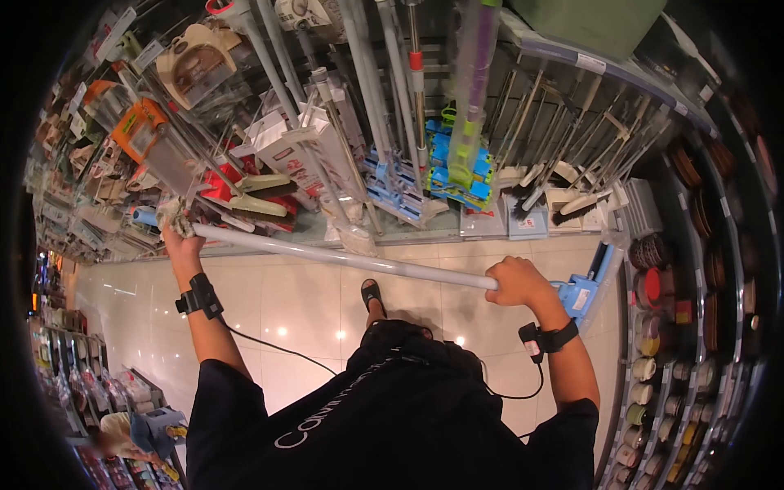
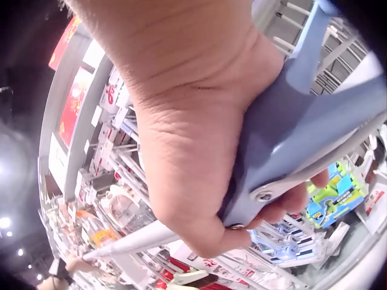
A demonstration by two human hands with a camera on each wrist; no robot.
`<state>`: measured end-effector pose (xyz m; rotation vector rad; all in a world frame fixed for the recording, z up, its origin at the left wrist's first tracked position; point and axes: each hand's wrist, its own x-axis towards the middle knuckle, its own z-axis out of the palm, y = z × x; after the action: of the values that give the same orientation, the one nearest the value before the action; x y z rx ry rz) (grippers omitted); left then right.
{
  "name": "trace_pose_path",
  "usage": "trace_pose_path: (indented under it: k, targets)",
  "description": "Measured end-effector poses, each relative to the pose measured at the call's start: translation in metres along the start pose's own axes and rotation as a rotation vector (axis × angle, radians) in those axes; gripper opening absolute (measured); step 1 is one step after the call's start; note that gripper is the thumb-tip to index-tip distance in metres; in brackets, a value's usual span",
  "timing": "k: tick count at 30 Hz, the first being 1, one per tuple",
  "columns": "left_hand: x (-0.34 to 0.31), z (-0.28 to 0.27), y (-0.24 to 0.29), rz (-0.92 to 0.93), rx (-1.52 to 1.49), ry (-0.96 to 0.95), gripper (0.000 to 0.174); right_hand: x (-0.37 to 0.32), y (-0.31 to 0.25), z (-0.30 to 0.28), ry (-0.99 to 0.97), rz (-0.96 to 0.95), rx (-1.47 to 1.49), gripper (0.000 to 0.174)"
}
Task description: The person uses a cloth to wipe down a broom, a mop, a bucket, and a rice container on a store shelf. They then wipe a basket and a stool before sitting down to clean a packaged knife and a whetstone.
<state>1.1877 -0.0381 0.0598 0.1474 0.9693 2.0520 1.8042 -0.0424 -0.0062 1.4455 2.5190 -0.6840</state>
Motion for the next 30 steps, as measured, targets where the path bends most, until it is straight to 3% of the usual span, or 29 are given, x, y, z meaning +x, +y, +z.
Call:
trace_pose_path:
  k: [3,6,9,11,14,15,17,18,19,20,21,23,25,27,29,30]
  targets:
    - [-0.005,-0.002,-0.021,0.005,-0.023,-0.113,0.017,-0.002,0.008,-0.006,-0.028,0.019,-0.017,0.023]
    - [-0.001,-0.002,-0.055,0.132,0.001,-0.108,0.018,-0.004,0.021,-0.01,0.011,0.027,-0.039,0.023]
    - [-0.037,0.018,-0.102,0.103,0.003,0.015,0.019,-0.003,0.017,-0.017,0.042,-0.039,-0.051,0.025]
    - [-0.062,0.027,-0.149,0.102,0.113,-0.054,0.021,0.003,0.003,-0.023,0.009,-0.036,-0.005,0.026]
    - [-0.101,0.029,-0.221,0.016,0.135,-0.289,0.023,0.027,-0.012,-0.017,-0.067,-0.106,0.04,0.029]
    - [-0.132,0.039,-0.244,-0.011,0.131,-0.304,0.023,0.037,-0.02,-0.011,-0.082,-0.146,0.056,0.03]
    - [-0.181,0.033,-0.285,-0.139,0.232,-0.508,0.023,0.052,-0.039,0.003,-0.09,-0.229,0.125,0.032]
    - [-0.214,0.039,-0.297,-0.253,0.236,-0.382,0.022,0.057,-0.049,0.009,-0.084,-0.274,0.175,0.033]
    - [-0.23,0.042,-0.307,-0.276,0.26,-0.399,0.023,0.063,-0.056,0.016,-0.077,-0.273,0.174,0.033]
    - [-0.237,0.038,-0.308,-0.388,0.213,-0.378,0.029,0.068,-0.065,0.02,-0.055,-0.297,0.263,0.034]
    - [-0.235,0.036,-0.308,-0.387,0.212,-0.379,0.029,0.07,-0.071,0.023,-0.035,-0.322,0.35,0.034]
    - [-0.231,0.032,-0.301,-0.242,0.456,-0.61,0.04,0.063,-0.083,0.017,-0.031,-0.287,0.434,0.034]
    - [-0.217,0.033,-0.286,-0.17,0.504,-0.615,0.048,0.064,-0.086,0.018,-0.028,-0.256,0.528,0.033]
    - [-0.205,0.046,-0.264,0.095,0.672,-0.765,0.052,0.069,-0.079,0.026,0.068,-0.247,0.357,0.031]
    - [-0.2,0.068,-0.221,-0.027,0.66,-0.366,0.043,0.056,-0.078,0.017,0.099,-0.23,0.336,0.03]
    - [-0.178,0.069,-0.207,0.082,0.59,-0.451,0.039,0.049,-0.077,0.01,0.128,-0.212,0.308,0.029]
